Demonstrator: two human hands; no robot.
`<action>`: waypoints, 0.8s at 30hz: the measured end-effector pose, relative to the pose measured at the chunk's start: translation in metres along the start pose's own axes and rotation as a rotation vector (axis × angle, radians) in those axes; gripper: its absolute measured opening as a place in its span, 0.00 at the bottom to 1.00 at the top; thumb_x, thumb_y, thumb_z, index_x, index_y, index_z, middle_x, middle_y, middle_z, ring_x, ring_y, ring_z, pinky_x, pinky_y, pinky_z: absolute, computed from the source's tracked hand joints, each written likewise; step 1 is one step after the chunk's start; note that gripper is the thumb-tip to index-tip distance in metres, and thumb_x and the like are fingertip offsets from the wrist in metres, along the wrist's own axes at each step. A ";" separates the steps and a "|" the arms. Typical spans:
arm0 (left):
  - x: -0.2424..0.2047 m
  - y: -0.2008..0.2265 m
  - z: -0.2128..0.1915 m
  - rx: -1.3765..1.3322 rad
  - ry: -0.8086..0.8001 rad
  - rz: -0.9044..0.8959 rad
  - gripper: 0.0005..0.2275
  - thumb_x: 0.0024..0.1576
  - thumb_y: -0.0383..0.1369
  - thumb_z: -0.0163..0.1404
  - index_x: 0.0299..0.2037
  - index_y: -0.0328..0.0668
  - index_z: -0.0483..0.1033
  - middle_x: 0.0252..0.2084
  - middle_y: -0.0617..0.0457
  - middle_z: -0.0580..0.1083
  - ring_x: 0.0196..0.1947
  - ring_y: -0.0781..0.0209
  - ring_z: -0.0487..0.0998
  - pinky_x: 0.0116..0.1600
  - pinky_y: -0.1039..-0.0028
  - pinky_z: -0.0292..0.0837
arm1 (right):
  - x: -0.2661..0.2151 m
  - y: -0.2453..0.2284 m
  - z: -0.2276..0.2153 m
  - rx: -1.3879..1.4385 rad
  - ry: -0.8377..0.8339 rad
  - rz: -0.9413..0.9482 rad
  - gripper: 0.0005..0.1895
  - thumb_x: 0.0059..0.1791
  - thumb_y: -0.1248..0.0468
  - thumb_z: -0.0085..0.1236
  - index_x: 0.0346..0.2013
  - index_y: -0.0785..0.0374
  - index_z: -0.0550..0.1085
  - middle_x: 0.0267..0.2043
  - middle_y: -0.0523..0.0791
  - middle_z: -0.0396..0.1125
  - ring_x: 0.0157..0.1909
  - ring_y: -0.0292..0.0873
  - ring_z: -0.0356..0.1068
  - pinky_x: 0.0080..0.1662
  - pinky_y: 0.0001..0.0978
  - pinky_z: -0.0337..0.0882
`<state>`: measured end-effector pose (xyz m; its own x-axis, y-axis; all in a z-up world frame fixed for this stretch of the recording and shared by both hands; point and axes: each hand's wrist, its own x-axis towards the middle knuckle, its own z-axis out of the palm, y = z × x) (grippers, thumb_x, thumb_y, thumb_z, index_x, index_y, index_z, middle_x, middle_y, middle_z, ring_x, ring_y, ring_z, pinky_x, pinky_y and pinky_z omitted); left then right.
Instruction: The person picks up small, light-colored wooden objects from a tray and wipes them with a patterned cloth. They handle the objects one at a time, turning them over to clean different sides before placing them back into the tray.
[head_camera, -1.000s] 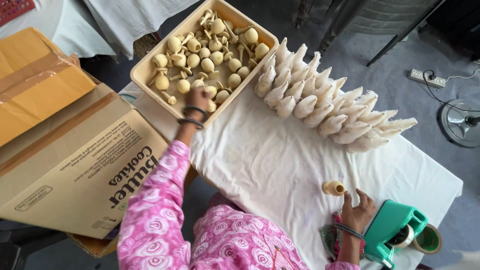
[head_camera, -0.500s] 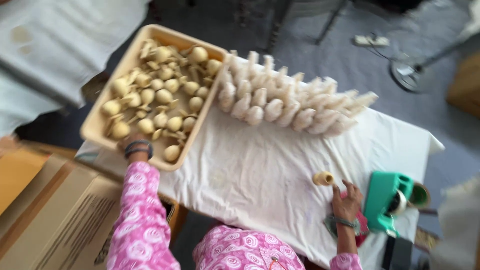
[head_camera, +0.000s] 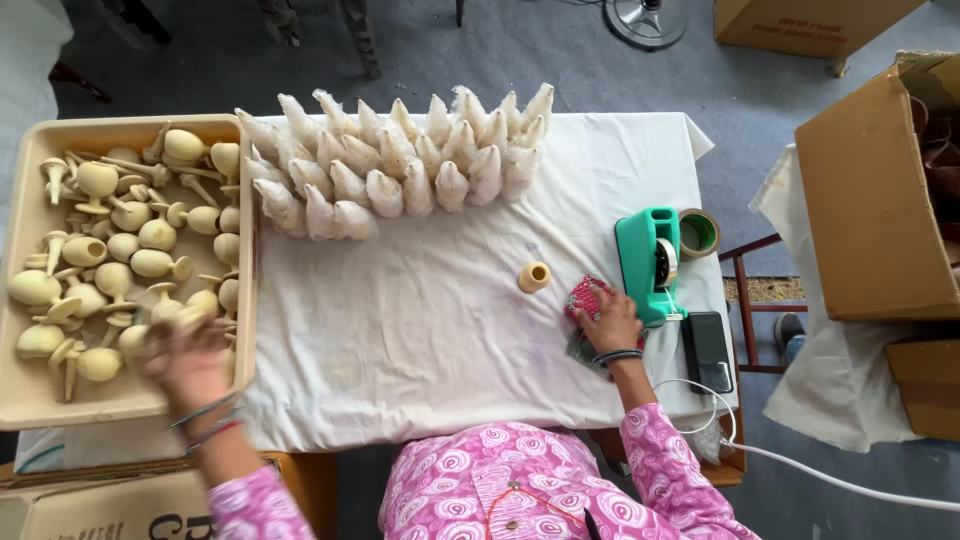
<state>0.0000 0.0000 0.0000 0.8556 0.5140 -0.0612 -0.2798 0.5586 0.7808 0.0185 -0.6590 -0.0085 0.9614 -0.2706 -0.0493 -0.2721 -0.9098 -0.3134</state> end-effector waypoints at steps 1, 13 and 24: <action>-0.008 -0.023 0.033 -0.001 0.002 0.008 0.08 0.69 0.32 0.59 0.55 0.46 0.75 0.49 0.48 0.77 0.49 0.47 0.82 0.57 0.60 0.79 | -0.002 0.001 0.003 0.003 0.001 -0.008 0.29 0.42 0.50 0.67 0.58 0.49 0.75 0.62 0.50 0.63 0.64 0.59 0.60 0.57 0.58 0.63; -0.131 -0.234 0.289 0.133 -0.327 -0.286 0.14 0.57 0.26 0.62 0.51 0.34 0.74 0.46 0.47 0.79 0.44 0.61 0.82 0.53 0.73 0.80 | 0.003 0.020 0.007 0.408 0.290 -0.172 0.17 0.46 0.69 0.57 0.50 0.62 0.75 0.48 0.52 0.69 0.51 0.56 0.70 0.54 0.45 0.70; -0.207 -0.226 0.364 0.967 -0.549 0.338 0.25 0.48 0.22 0.62 0.56 0.37 0.67 0.43 0.42 0.80 0.43 0.50 0.82 0.47 0.67 0.79 | 0.016 -0.070 -0.019 1.452 -0.222 -0.081 0.08 0.53 0.64 0.61 0.42 0.66 0.76 0.34 0.40 0.74 0.31 0.30 0.71 0.33 0.25 0.71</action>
<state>0.0450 -0.4699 0.0627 0.9409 0.0585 0.3337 -0.2832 -0.4047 0.8695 0.0519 -0.6062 0.0310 0.9945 -0.0606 -0.0854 -0.0699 0.2234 -0.9722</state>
